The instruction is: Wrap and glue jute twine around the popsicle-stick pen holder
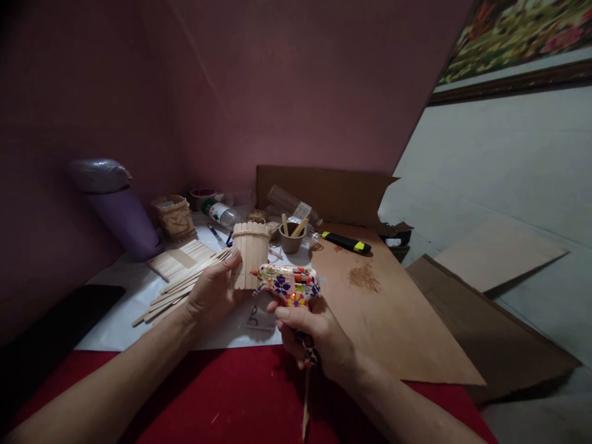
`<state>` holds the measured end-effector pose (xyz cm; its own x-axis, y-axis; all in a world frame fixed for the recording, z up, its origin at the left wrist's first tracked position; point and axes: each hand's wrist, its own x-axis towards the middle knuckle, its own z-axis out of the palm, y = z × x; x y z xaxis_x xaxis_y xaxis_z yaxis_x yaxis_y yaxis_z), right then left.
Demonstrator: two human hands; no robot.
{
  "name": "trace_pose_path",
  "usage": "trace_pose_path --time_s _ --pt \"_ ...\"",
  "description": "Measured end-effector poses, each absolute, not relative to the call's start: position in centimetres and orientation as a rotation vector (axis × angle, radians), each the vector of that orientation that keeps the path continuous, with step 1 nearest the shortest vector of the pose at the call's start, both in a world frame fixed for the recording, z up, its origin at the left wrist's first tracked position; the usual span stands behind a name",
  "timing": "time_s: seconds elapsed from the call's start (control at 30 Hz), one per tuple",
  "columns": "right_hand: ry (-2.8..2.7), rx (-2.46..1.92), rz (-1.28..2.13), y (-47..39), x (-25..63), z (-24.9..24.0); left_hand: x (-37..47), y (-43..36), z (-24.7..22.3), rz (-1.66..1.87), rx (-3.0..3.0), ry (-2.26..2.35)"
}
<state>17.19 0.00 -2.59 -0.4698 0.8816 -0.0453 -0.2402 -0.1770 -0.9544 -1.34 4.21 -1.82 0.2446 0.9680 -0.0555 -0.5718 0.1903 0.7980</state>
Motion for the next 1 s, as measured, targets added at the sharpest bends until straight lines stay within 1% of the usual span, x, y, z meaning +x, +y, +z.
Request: trace_pose_path --time_s 0.23,0.6,0.7,0.77,1.0 --pt "-0.942 -0.64 2.112 0.6 17.8 -3.0 -1.2 4.0 -1.7 1.203 0.732 0.65" --pt "-0.852 -0.511 2.211 1.1 18.1 -3.6 -1.2 4.1 -1.9 1.229 0.783 0.69" --pt "-0.87 -0.513 2.155 1.0 18.1 -3.4 -1.2 4.2 -2.1 1.23 0.8 0.709" --pt "-0.943 -0.578 2.058 0.9 18.0 -3.2 -1.2 4.3 -2.2 1.225 0.805 0.701" --pt "-1.448 -0.875 1.44 0.6 18.1 -2.6 -0.9 4.4 -2.1 1.2 0.717 0.735"
